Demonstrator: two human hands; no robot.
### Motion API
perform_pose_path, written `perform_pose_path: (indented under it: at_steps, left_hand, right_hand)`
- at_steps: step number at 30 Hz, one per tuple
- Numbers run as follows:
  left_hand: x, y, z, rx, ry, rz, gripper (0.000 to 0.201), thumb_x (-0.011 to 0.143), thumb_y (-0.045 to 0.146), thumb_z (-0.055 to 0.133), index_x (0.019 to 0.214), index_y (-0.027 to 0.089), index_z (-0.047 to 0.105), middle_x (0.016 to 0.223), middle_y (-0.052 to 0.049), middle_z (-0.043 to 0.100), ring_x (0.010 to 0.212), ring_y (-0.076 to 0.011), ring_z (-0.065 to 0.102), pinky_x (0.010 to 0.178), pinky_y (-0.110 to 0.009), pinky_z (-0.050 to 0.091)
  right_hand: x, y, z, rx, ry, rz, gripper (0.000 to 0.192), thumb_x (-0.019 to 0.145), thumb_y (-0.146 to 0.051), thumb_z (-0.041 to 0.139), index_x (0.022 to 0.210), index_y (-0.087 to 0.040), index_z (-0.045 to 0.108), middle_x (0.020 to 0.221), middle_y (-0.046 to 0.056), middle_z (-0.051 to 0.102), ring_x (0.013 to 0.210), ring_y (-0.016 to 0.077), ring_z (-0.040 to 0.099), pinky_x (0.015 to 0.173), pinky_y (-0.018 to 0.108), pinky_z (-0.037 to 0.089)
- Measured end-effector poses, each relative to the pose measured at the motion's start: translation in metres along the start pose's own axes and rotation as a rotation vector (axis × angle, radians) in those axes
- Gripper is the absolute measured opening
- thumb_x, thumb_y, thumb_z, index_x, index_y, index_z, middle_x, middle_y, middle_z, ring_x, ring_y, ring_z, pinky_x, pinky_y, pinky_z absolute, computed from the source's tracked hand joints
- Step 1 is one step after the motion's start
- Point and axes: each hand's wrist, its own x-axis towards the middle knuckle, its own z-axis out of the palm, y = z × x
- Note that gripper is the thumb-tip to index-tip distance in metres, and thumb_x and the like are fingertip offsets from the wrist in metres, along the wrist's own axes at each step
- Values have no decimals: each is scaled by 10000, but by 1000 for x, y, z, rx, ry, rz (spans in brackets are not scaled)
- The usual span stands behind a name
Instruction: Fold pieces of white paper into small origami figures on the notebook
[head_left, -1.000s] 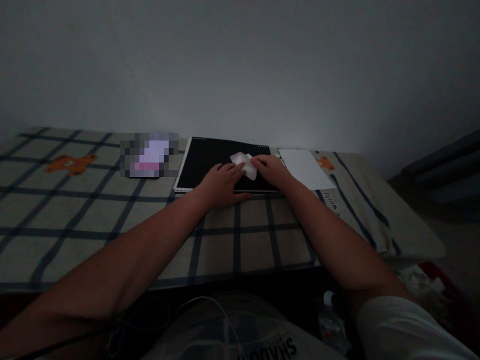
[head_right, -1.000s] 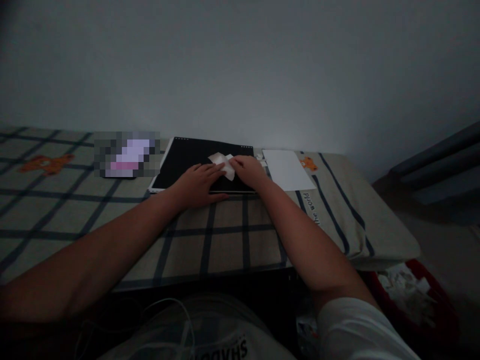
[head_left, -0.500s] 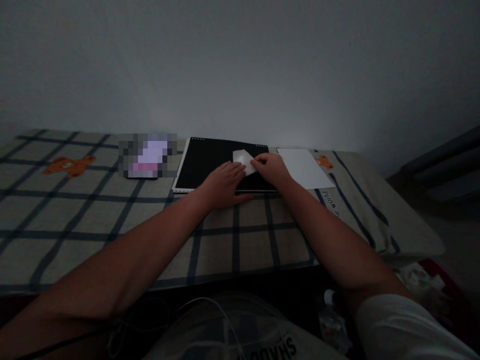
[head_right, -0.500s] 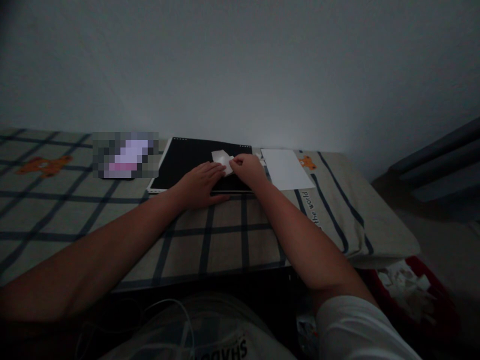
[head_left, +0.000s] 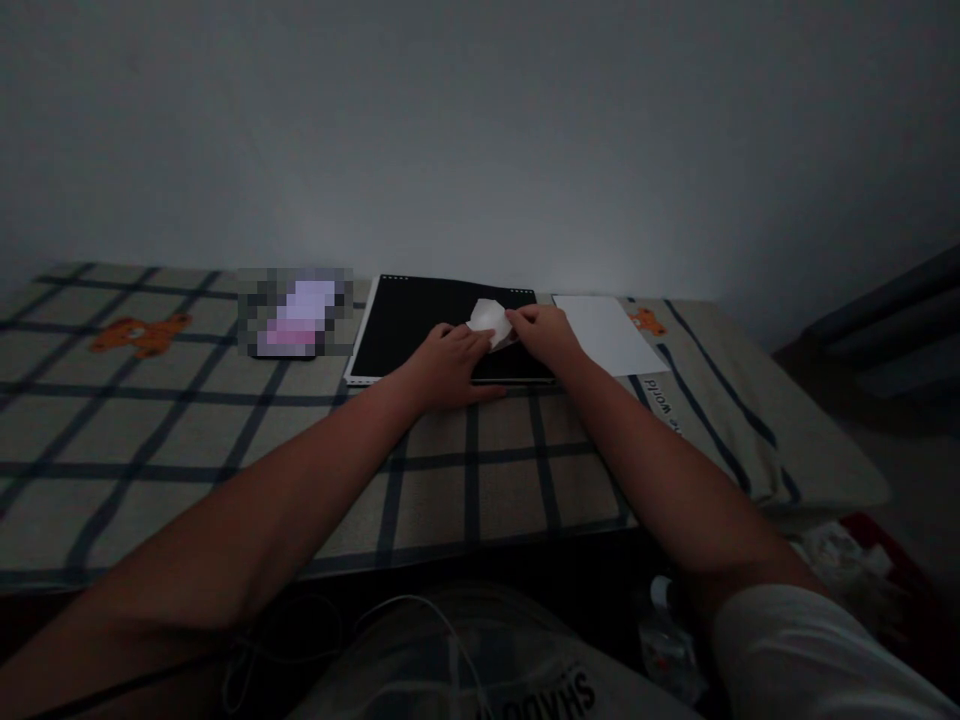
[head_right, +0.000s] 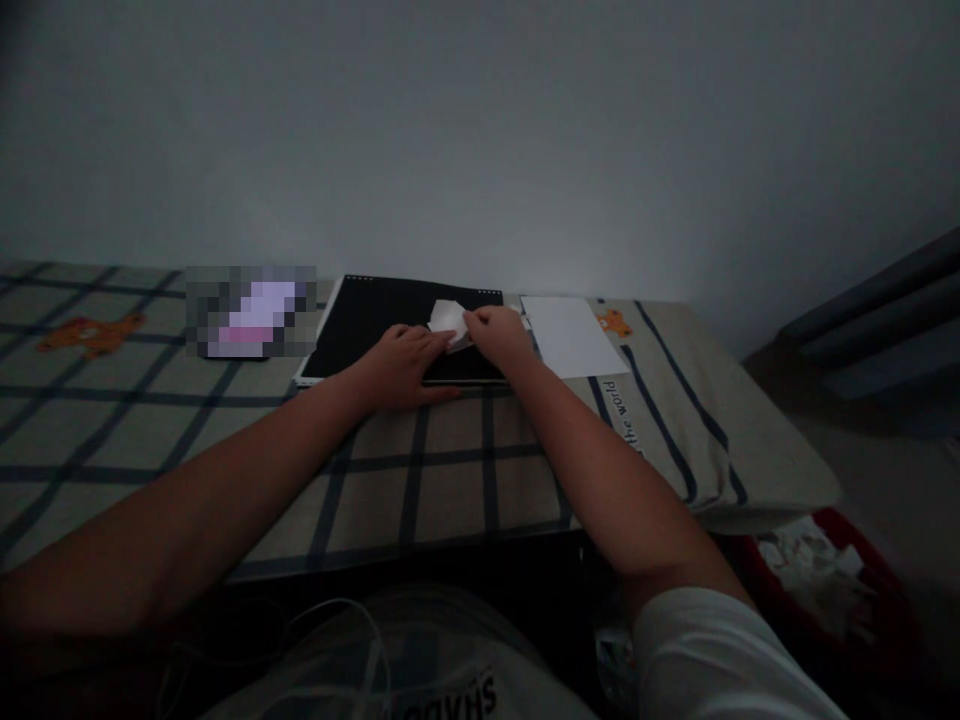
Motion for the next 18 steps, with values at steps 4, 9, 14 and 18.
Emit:
perform_pose_path:
  at_steps: [4,9,14,18]
  left_hand:
    - [2,-3,3,4,10,-9,892,929,769,480,1565,145,428,1493,-188,586,1328,-365,531,1108,-483,329]
    - [2,-4,5,0,25,5,902,933,763,484,1549,104,445,1472,-199,599,1302,-363,546,1093,-493,348]
    - [0,-5,2,-24,17,15,819,950,713,511,1509,114,492,1530,-182,564,1384,-343,511,1138,-488,351]
    - [-3,-12,-3,-78,-21,64,744,958,657,554,1474,121,543,1570,-164,533,1448,-296,487,1205,-411,334]
  right_hand:
    - [1,0,0,21,-3,23,346,967,-331,534,757,-204,778,823,82,767,846,229,701,786,367,482]
    - [1,1,3,60,11,7,294,954,-292,552,840,-200,807,892,75,797,886,231,719,826,368,501]
    - [-1,1,2,122,-38,-109,257,958,-290,578,969,-194,816,1030,77,813,955,222,715,881,363,511]
    - [-2,4,0,115,-79,-200,265,981,-307,577,1003,-199,818,1062,88,798,991,212,702,920,364,504]
